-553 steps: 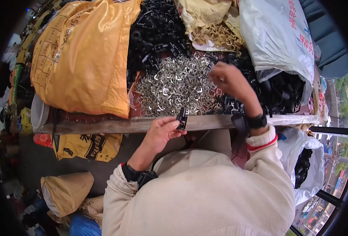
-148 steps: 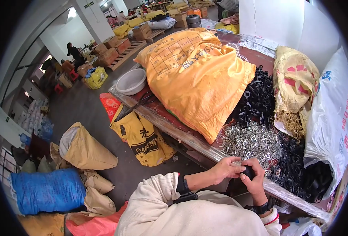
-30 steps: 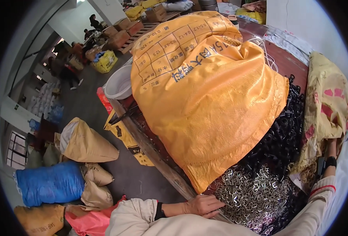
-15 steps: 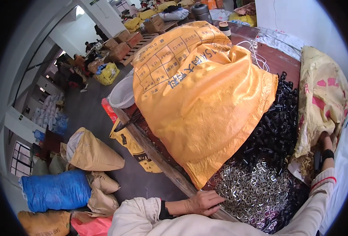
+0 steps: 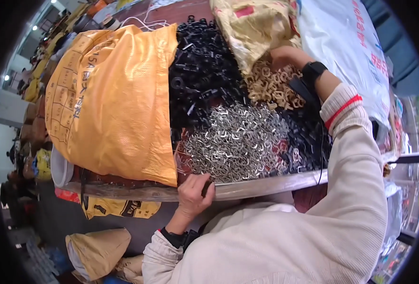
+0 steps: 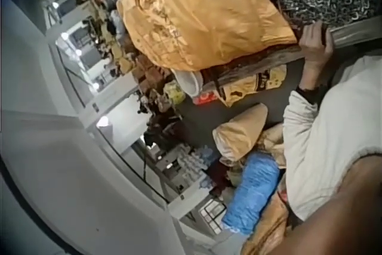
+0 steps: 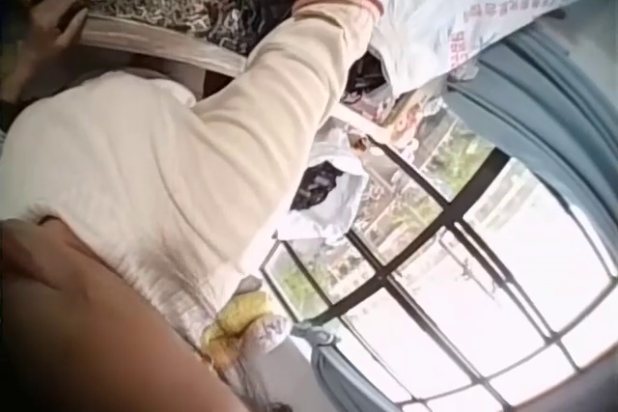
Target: Manually assembling small metal clips onto black plastic components at a factory workbench.
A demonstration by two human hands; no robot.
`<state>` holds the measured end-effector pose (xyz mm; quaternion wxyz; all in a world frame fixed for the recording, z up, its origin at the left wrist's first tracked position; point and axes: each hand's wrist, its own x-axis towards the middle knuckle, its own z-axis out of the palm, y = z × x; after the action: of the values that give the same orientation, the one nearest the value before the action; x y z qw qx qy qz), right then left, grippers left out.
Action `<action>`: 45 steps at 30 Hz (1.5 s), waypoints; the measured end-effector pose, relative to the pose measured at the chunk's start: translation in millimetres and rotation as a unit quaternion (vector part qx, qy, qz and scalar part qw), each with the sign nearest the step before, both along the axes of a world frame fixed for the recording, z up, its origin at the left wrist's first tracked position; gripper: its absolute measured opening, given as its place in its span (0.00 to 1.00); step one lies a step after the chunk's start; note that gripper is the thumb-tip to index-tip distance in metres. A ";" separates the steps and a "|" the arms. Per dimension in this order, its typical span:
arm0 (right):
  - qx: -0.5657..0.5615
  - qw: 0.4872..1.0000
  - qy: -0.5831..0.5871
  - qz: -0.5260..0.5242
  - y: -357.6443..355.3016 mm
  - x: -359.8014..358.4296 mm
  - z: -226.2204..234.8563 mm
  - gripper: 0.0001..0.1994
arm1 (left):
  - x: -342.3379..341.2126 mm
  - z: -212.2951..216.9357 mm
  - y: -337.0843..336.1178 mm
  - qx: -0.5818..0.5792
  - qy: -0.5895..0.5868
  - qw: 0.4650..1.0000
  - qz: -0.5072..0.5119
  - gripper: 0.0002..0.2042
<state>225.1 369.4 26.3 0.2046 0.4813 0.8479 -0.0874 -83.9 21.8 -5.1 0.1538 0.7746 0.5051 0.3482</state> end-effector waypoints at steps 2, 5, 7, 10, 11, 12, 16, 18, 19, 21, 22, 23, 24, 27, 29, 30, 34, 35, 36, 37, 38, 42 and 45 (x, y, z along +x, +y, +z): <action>0.004 1.000 -0.008 -0.029 -8.3 -10.2 10.1 0.12 | 1.6 0.3 -4.0 0.004 0.002 1.000 0.006 0.10; 0.023 0.997 -0.024 -0.066 0.4 -17.5 11.0 0.18 | 2.3 -0.9 -7.1 0.006 0.003 1.000 0.009 0.10; 0.194 0.964 0.111 0.145 26.4 11.2 -17.3 0.15 | 9.8 -0.7 -3.4 0.012 -0.008 1.000 -0.010 0.10; 0.266 0.908 0.175 0.272 31.1 10.0 -32.8 0.14 | 5.5 -2.5 -4.7 0.007 -0.009 1.000 0.010 0.10; 0.269 0.912 0.160 0.267 49.9 -14.0 -26.8 0.15 | 5.8 -2.3 -4.3 0.002 -0.008 1.000 0.008 0.10; 0.272 0.915 0.145 0.261 38.4 1.9 -25.3 0.15 | 6.4 -2.1 -3.7 -0.003 -0.006 1.000 0.005 0.10; 0.286 0.923 0.096 0.239 22.3 -7.3 -26.6 0.16 | -2.3 -3.6 -4.7 -0.014 0.009 1.000 0.011 0.10; 0.290 0.928 0.067 0.224 18.5 -15.2 -27.4 0.17 | -1.4 -4.6 -2.3 -0.020 0.011 1.000 0.012 0.10; 0.290 0.930 0.053 0.217 24.4 -15.0 -27.9 0.17 | -0.9 -3.7 -1.6 -0.027 0.008 1.000 0.011 0.10; 0.288 0.936 0.026 0.201 36.6 15.1 -30.6 0.18 | -0.8 -1.2 -0.7 -0.045 0.004 0.999 0.009 0.10; 0.288 0.938 0.012 0.191 44.6 29.7 -31.5 0.18 | -0.8 -0.1 -0.9 -0.048 0.002 0.999 0.007 0.10; 0.286 0.941 -0.001 0.183 70.8 42.6 -30.1 0.18 | -0.3 0.5 -0.9 -0.057 0.008 0.998 0.006 0.10; 0.285 0.943 -0.014 0.174 76.7 66.6 -35.0 0.19 | 0.3 0.7 -0.5 -0.065 0.014 0.998 0.006 0.10; 0.279 0.946 -0.049 0.155 111.5 110.8 -46.3 0.20 | -0.4 -1.4 3.1 -0.075 0.022 0.997 0.011 0.10; 0.273 0.949 -0.077 0.139 123.1 147.1 -51.0 0.20 | 0.9 -2.5 4.1 -0.070 0.024 0.997 0.008 0.11; 0.268 0.950 -0.094 0.129 128.5 163.4 -52.8 0.21 | 1.0 -2.8 3.9 -0.077 0.020 0.997 0.003 0.11; 0.254 0.953 -0.122 0.111 94.1 138.3 -87.5 0.22 | 0.0 1.3 3.0 -0.093 0.033 0.995 0.024 0.10; 0.253 0.952 -0.142 0.100 96.3 142.0 -83.2 0.22 | 1.7 1.5 4.8 -0.094 0.033 0.995 0.021 0.10; 0.253 0.950 -0.162 0.090 107.3 145.1 -78.6 0.23 | 3.1 2.0 6.7 -0.095 0.033 0.995 0.020 0.10; 0.254 0.947 -0.181 0.081 119.5 145.2 -70.8 0.23 | 4.1 1.9 7.9 -0.095 0.033 0.995 0.018 0.10; 0.255 0.943 -0.200 0.071 129.0 145.5 -61.9 0.24 | 4.4 1.7 8.7 -0.094 0.028 0.995 0.015 0.10; 0.266 0.929 -0.251 0.054 128.0 133.3 -48.3 0.25 | 0.9 2.1 6.4 -0.104 0.044 0.993 0.022 0.10; 0.276 0.917 -0.287 0.036 136.3 98.8 -36.5 0.26 | 0.0 -0.6 5.6 -0.096 0.050 0.994 0.011 0.10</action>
<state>323.9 505.7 -10.2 0.3006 0.4923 0.7600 0.2996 -83.9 27.5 -5.7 0.1981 0.7672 0.5515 0.2609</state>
